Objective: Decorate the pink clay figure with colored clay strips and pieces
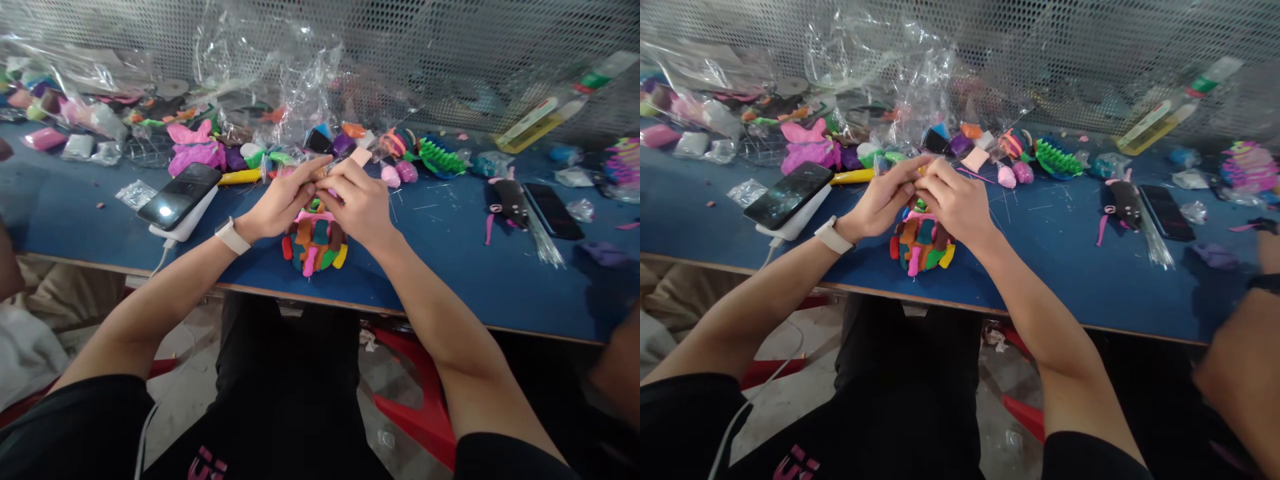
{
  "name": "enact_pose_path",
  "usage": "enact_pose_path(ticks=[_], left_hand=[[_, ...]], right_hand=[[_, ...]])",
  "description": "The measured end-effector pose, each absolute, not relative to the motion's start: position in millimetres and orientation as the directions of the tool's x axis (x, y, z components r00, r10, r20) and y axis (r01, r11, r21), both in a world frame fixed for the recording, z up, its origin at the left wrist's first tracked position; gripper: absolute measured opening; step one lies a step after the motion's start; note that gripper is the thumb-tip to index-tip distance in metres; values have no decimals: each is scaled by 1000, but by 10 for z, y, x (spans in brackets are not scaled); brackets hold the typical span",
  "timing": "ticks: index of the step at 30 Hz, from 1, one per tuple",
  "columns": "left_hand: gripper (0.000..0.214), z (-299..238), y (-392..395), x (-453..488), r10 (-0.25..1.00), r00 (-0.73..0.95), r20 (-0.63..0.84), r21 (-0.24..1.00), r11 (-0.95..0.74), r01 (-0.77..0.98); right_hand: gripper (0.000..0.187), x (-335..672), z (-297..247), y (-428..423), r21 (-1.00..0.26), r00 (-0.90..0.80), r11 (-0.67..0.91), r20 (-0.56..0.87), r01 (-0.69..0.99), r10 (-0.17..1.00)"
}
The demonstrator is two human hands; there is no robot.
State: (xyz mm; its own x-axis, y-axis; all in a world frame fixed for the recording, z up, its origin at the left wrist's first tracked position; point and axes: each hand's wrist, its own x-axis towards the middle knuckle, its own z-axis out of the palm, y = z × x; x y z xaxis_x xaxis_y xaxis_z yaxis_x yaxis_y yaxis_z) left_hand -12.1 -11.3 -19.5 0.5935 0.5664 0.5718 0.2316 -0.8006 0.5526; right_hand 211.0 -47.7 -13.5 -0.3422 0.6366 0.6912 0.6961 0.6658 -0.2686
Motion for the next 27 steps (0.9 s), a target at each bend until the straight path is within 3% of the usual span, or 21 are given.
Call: enact_pose_path(ticks=[4, 8, 12, 18, 27], left_hand=[[62, -135, -1, -261, 532, 480, 698, 436, -847, 304], [55, -131, 151, -407, 645, 320, 694, 554, -762, 335], [47, -190, 200, -407, 615, 396, 682, 524, -789, 321], [60, -246, 42, -255, 570, 560, 601, 526, -810, 260], [61, -246, -90, -132, 572, 565, 595, 541, -805, 244]], right_hand=[[48, 2283, -65, -420, -341, -214, 654, 758, 676, 616], [52, 2590, -122, -228, -459, -20, 649, 807, 607, 590], [55, 2664, -234, -125, -477, -117, 681, 766, 556, 632], [44, 2314, -208, -324, -447, -184, 667, 732, 596, 655], [29, 2224, -190, -389, -354, -228, 669, 751, 654, 620]])
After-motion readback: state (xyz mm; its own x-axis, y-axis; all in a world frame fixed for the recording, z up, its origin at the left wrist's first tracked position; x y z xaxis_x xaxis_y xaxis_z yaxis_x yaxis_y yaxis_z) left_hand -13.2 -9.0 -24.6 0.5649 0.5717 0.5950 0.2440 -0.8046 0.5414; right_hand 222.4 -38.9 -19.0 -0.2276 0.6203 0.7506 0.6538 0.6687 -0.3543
